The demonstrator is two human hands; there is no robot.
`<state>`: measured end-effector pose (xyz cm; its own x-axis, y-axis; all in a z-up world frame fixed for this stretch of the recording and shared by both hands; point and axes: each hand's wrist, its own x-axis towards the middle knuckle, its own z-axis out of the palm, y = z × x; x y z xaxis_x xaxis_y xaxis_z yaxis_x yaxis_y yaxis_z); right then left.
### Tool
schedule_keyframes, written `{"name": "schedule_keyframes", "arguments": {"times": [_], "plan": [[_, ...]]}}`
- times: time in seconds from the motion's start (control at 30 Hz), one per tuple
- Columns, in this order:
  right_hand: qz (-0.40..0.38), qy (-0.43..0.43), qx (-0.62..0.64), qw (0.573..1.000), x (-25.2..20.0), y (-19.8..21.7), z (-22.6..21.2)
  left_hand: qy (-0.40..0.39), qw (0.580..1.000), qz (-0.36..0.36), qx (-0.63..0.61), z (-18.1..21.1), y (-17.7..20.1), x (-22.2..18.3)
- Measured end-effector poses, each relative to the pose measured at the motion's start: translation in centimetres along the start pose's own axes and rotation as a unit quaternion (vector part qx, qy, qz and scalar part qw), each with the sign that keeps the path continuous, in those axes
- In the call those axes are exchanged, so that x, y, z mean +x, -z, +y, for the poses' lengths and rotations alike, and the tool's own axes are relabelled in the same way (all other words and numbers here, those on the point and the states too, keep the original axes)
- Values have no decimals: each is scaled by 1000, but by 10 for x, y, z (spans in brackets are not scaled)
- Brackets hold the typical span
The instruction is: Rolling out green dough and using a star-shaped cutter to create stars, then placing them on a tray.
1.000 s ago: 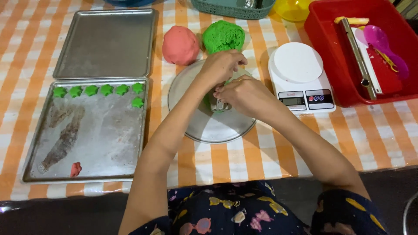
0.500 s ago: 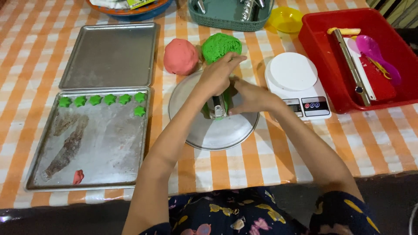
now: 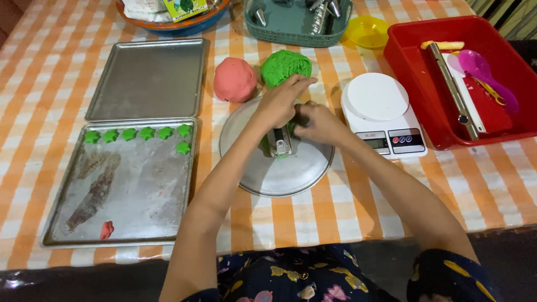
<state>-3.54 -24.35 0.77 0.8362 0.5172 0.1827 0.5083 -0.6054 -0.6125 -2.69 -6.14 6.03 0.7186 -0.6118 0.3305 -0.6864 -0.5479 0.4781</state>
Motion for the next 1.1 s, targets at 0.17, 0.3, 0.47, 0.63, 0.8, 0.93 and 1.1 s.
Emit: {"name": "schedule_keyframes", "arguments": {"times": [0.17,0.3,0.47,0.63,0.8,0.93,1.1], "plan": [[54,-28,60,996,13,19,10,2,1000,-3,-13,-8,-4,4],[-199,-69,-26,977,10,47,-48,4,1000,10,-15,-10,-5,5],[-109,30,-21,993,20,16,-6,-7,1000,17,-13,-4,-6,1],[-73,-4,-55,996,42,16,19,4,1000,19,-19,-19,-19,6],[-56,8,-243,968,67,19,34,15,995,88,51,-40,-35,16],[2,40,-179,983,104,23,80,3,997,80,-19,37,23,-7],[116,35,-69,990,122,58,54,77,996,-12,50,-16,-13,13]]}}
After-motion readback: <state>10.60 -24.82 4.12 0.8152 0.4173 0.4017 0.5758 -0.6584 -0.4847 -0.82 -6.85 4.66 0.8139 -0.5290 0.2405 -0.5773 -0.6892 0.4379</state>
